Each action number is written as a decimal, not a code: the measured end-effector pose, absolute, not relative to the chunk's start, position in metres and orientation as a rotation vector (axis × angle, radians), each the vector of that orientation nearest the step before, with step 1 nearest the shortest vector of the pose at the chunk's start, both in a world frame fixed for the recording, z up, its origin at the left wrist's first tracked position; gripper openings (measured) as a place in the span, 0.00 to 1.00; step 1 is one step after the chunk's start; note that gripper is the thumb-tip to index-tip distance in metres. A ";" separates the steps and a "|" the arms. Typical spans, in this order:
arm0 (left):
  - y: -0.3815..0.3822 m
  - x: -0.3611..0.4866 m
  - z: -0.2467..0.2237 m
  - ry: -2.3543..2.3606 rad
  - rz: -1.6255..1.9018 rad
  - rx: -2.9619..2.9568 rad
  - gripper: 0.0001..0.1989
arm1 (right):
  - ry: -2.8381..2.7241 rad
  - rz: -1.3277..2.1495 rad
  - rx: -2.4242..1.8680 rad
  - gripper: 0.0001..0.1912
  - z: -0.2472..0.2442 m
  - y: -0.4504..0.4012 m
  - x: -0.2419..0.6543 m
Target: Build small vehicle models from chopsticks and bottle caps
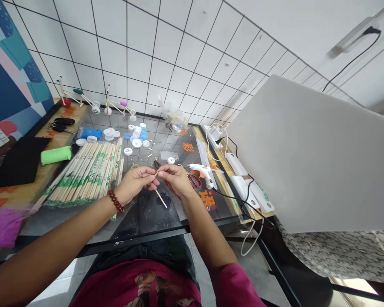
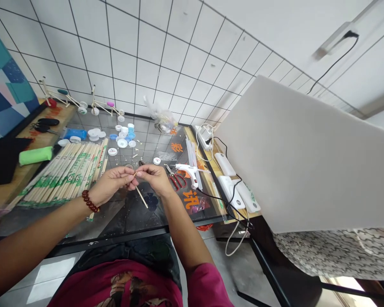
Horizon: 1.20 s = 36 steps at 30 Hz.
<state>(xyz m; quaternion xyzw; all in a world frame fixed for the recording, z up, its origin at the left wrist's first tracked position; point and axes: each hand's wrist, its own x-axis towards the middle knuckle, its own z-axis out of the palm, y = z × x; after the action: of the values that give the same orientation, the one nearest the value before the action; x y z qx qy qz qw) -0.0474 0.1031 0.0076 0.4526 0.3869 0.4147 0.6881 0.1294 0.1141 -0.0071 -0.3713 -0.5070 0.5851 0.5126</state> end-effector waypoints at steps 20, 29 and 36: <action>0.104 -0.046 0.002 0.912 1.029 1.120 0.16 | -0.999 1.819 -0.846 0.17 -0.005 0.106 0.137; 0.105 -0.048 0.009 0.894 1.105 0.973 0.16 | -1.121 1.495 -0.898 0.15 -0.008 0.103 0.127; 0.104 -0.047 0.007 0.886 1.138 0.916 0.17 | -1.127 1.493 -0.941 0.15 -0.006 0.100 0.122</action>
<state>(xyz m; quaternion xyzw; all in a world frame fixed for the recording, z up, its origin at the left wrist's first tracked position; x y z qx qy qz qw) -0.0475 0.1043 0.0072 0.4041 0.3910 0.5022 0.6570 0.1223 0.1002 -0.0056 -0.3892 -0.4662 0.6174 0.5001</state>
